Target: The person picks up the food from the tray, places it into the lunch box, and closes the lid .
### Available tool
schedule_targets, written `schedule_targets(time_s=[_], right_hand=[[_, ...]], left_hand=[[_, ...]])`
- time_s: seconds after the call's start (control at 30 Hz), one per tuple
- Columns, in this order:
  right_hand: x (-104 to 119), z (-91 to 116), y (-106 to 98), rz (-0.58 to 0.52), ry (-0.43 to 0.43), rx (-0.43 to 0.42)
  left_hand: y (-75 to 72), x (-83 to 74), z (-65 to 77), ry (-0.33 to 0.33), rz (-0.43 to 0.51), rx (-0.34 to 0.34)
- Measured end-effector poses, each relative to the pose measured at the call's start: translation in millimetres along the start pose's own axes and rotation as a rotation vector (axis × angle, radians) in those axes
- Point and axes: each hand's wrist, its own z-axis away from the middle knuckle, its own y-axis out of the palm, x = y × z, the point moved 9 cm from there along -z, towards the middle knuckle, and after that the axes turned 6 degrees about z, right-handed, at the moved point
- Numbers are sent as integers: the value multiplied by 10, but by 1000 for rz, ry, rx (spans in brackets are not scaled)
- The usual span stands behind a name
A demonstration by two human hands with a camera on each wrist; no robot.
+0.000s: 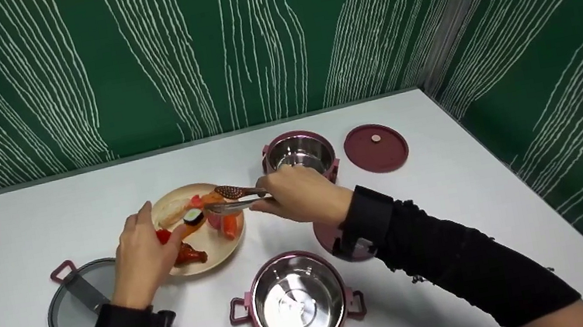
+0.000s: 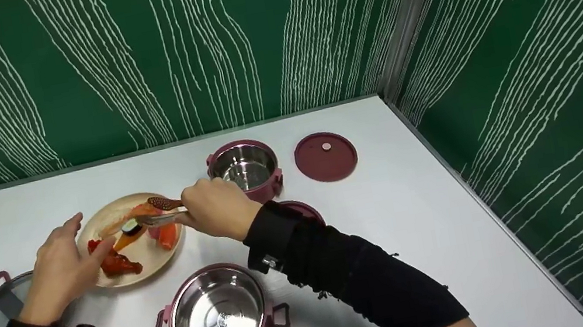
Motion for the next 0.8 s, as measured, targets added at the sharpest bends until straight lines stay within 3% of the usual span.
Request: schedule_targets(time_s=[0.4, 0.6, 0.8], right_hand=[[-244, 104, -142, -26, 43, -40], [-394, 158, -209, -62, 53, -58], [-530, 202, -258, -46, 72, -80]], left_hand=[[248, -395, -185, 34, 31, 147], [430, -512, -273, 16, 82, 259], [631, -676, -382, 26, 113, 327]])
